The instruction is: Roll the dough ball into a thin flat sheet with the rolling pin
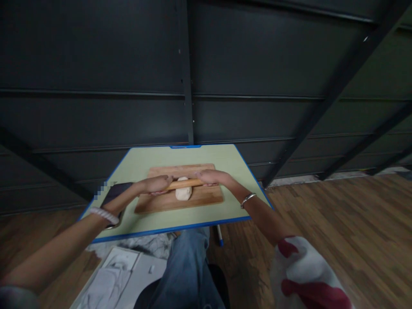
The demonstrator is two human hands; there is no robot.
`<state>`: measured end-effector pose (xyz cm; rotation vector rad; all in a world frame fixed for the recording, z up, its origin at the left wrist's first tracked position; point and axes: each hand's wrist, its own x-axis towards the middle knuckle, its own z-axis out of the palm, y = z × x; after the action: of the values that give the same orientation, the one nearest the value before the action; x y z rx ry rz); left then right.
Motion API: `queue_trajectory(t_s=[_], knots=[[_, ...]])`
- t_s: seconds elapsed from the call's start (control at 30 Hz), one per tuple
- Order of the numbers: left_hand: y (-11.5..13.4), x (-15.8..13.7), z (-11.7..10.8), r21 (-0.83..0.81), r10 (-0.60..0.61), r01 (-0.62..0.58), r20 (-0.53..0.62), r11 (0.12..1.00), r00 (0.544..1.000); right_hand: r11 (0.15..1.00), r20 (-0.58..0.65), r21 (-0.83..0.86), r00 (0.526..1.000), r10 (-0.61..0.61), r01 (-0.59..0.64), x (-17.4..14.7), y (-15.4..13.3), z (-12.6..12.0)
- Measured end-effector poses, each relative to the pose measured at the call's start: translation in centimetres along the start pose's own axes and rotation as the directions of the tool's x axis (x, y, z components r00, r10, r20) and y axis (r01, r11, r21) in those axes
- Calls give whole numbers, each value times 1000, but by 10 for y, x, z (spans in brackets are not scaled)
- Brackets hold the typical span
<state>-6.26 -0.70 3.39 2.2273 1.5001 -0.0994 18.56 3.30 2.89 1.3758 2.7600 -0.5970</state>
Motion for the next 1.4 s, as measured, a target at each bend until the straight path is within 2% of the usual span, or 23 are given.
queue_trajectory(t_s=[0.07, 0.13, 0.2, 0.27, 0.37, 0.47, 0.63, 0.7, 0.87, 1.03, 1.2, 1.4], knots=[[5, -3, 1, 44, 29, -28, -18, 999, 999, 999, -16, -40, 1000, -9, 8, -4, -2, 2], [12, -10, 6, 138, 32, -14, -131, 990, 991, 985, -76, -171, 997, -23, 10, -12, -9, 4], [18, -18, 12, 266, -10, 78, -250, 961, 968, 939, -187, -338, 982, -4, -60, -21, -20, 8], [22, -26, 19, 376, -40, 166, -322, 911, 946, 887, -264, -422, 961, 76, -186, -29, -32, 14], [24, -31, 27, 448, -9, 190, -376, 874, 927, 857, -312, -408, 930, 193, -315, -39, -45, 24], [25, -33, 32, 447, 36, 183, -439, 875, 898, 864, -388, -350, 895, 218, -362, -46, -50, 34], [36, -45, 44, 481, 119, 247, -611, 841, 783, 871, -532, -363, 841, 96, -329, -56, -53, 47], [40, -51, 49, 513, 157, 244, -618, 823, 770, 864, -536, -404, 843, 42, -301, -60, -54, 50], [42, -64, 54, 522, 193, 171, -571, 835, 798, 880, -521, -418, 853, -28, -226, -69, -53, 56], [36, -73, 58, 518, 251, 70, -524, 853, 814, 918, -562, -364, 823, -82, -157, -74, -47, 62], [21, -73, 63, 511, 308, -11, -499, 859, 810, 933, -592, -347, 793, -142, -92, -79, -44, 65], [12, -67, 66, 502, 285, -2, -487, 865, 826, 923, -600, -373, 784, -161, -95, -84, -42, 71]])
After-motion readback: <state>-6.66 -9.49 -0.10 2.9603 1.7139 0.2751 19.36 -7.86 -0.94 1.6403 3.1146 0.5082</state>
